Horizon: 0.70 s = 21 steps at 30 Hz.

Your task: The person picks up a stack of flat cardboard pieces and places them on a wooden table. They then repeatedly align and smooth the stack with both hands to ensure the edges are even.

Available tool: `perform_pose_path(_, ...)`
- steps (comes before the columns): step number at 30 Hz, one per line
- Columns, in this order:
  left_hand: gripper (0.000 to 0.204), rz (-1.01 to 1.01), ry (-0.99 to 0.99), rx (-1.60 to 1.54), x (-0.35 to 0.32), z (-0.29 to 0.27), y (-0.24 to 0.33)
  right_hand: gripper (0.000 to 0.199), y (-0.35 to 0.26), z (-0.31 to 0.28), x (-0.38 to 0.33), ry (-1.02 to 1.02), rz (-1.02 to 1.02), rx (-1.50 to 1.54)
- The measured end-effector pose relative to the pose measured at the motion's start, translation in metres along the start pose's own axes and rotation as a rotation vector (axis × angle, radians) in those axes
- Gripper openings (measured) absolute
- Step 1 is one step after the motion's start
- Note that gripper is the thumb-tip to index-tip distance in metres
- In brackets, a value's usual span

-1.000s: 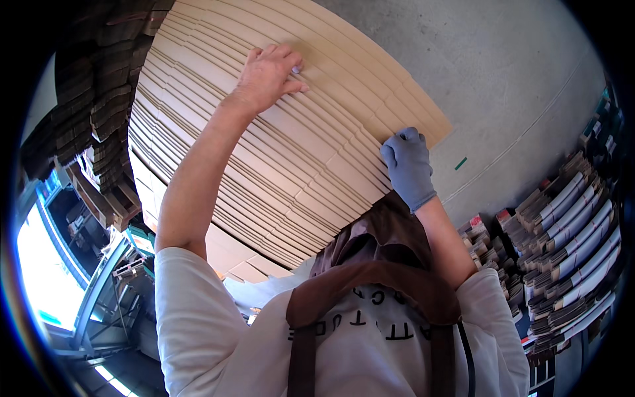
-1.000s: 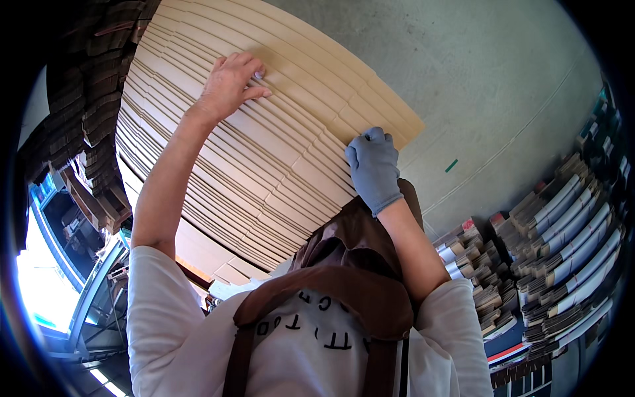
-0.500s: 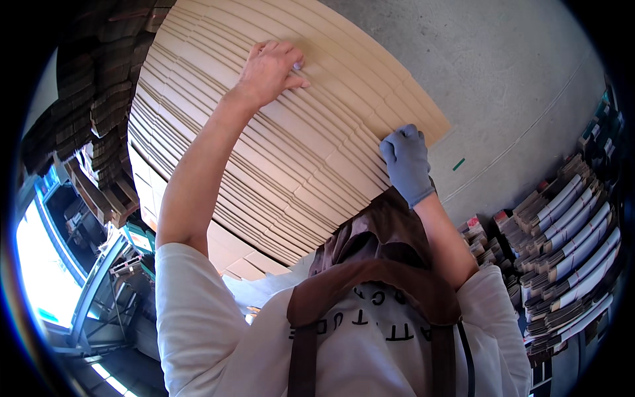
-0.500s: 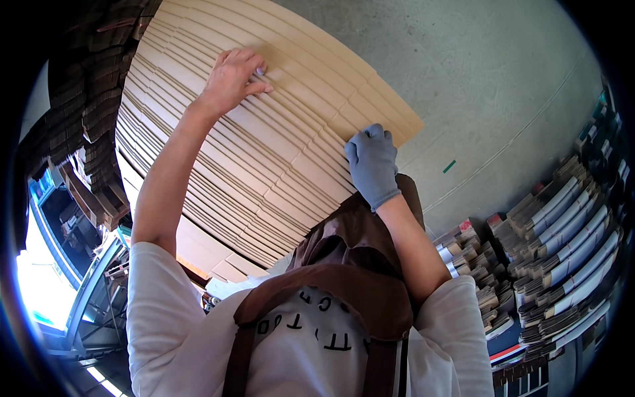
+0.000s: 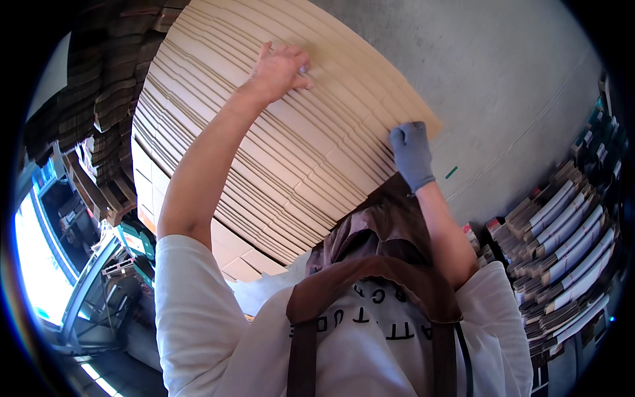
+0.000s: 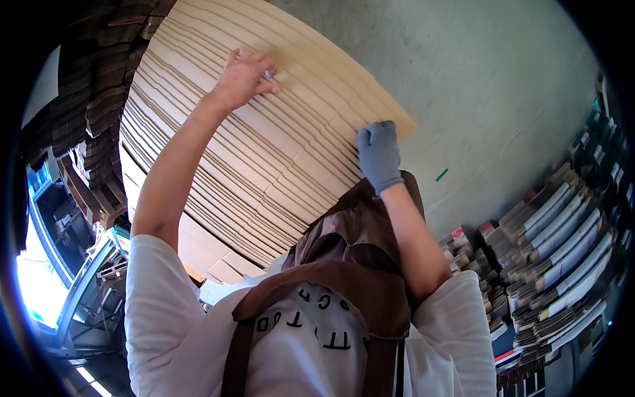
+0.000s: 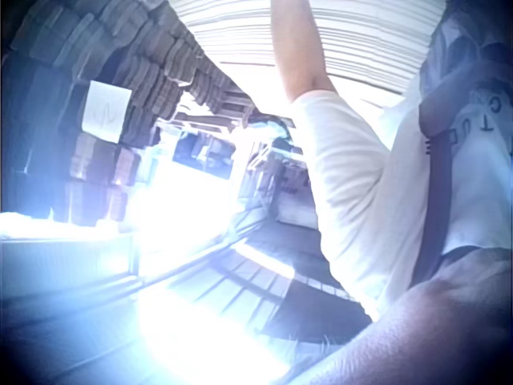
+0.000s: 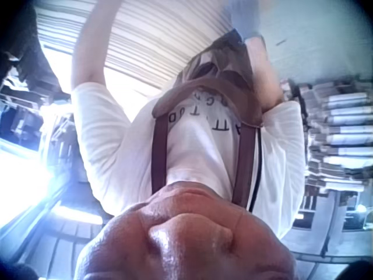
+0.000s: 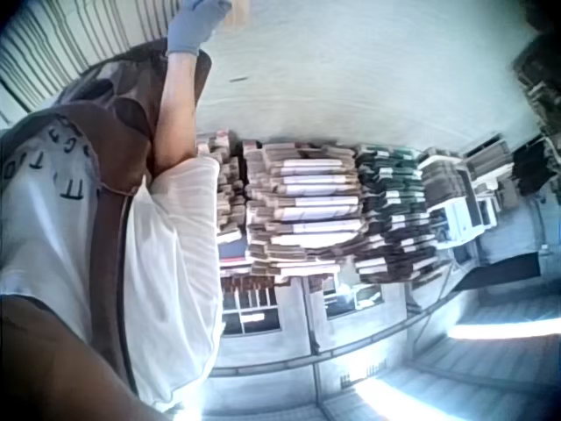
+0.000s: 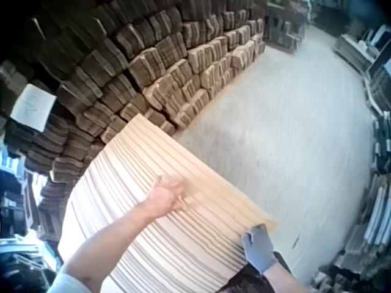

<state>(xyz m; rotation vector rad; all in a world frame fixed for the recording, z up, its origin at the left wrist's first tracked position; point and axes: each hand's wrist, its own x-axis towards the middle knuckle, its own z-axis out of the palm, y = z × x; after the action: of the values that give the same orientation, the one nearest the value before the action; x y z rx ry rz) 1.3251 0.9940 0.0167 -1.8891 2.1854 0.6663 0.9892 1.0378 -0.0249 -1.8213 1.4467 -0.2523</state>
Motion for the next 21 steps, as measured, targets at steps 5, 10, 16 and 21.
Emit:
perform_pose_path(5,0.038,-0.015,0.040,0.033,-0.007,0.008,-0.002,0.014,-0.003,-0.016,-0.006,-0.121,-0.128,-0.088)
perform_pose_path(10,0.039,0.052,0.296,-0.011,-0.027,0.029,-0.002,0.028,-0.048,-0.008,0.027,0.053,-0.331,-0.206)
perform_pose_path(16,0.037,-0.082,0.583,-0.131,-0.063,0.049,-0.014,0.049,-0.095,0.037,0.095,0.159,-0.603,-0.343)
perform_pose_path(21,0.035,0.005,0.565,-0.157,-0.059,0.042,-0.038,0.057,-0.123,0.074,0.132,0.148,-0.660,-0.334)
